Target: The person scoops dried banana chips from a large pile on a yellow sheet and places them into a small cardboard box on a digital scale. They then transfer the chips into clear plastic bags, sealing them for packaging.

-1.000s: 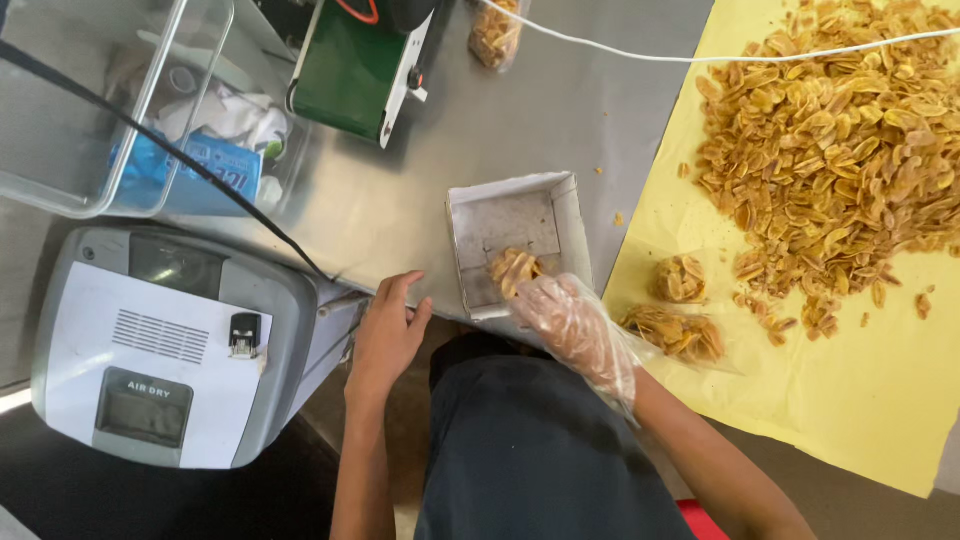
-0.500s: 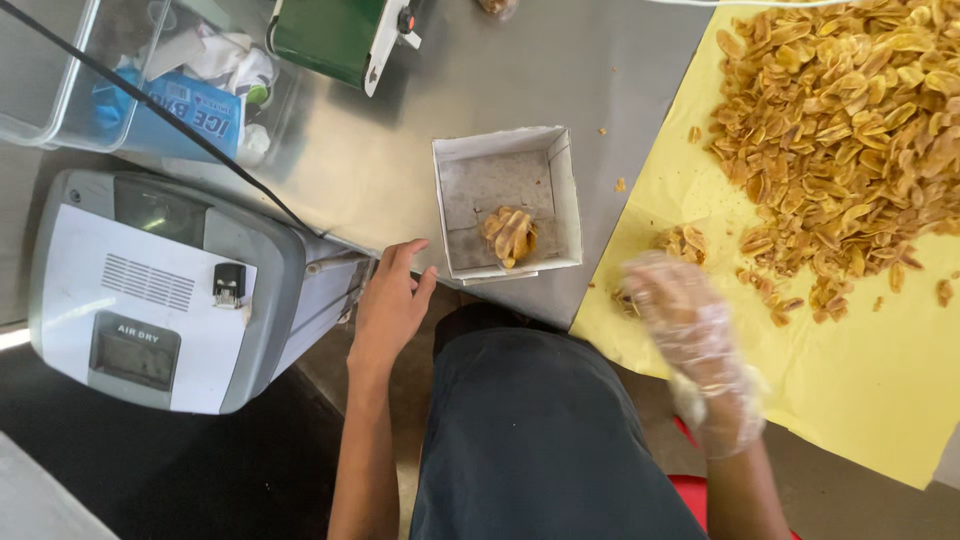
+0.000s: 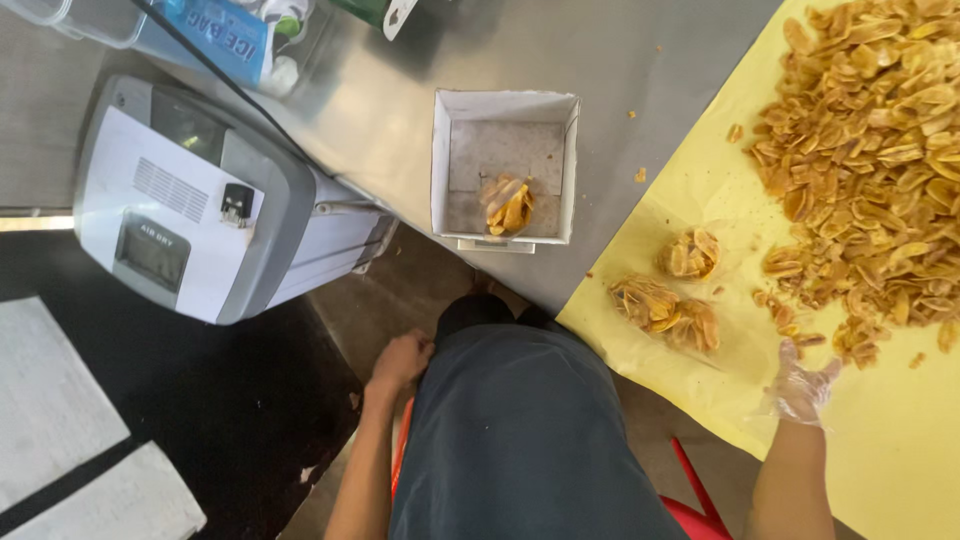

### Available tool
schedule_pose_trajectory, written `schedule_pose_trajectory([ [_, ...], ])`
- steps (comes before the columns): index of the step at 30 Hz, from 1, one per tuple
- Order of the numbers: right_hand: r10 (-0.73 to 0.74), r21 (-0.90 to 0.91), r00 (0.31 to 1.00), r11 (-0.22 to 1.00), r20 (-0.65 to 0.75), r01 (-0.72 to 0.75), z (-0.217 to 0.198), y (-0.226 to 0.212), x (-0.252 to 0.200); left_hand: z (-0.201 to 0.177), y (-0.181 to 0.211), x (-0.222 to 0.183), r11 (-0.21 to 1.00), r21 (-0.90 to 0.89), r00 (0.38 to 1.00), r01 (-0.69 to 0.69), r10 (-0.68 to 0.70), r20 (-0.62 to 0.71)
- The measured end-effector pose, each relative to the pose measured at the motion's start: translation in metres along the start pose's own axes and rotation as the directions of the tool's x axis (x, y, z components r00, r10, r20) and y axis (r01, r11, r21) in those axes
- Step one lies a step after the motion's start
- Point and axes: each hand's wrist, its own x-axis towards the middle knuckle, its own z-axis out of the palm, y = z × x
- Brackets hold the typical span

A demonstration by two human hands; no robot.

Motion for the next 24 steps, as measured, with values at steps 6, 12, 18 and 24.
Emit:
schedule_pose_trajectory([
  [6, 0.047, 0.055, 0.996, 0.998, -0.075, -0.043, 0.038, -0.023, 0.019, 0.034, -0.006, -0.030, 0.916, -0.341, 0.977, 0.209, -0.213, 0.027],
  [12, -0.312, -0.163, 0.908, 0.947, -0.280, 0.275, 0.038, -0.013, 0.026, 0.061, -0.020, -0.026, 0.880, -0.433, 0.977, 0.194, -0.213, 0.004],
  [18, 0.119, 0.371, 0.990, 0.925, -0.071, -0.085, 0.028, 0.012, 0.033, 0.070, -0.042, -0.011, 0.903, -0.417, 0.992, 0.102, -0.124, -0.026],
  [24, 0.238, 0.213, 0.968, 0.953, -0.078, -0.217, 0.010, 0.030, 0.046, 0.056, -0.031, -0.002, 0.764, -0.601, 0.970, 0.236, -0.219, 0.103],
])
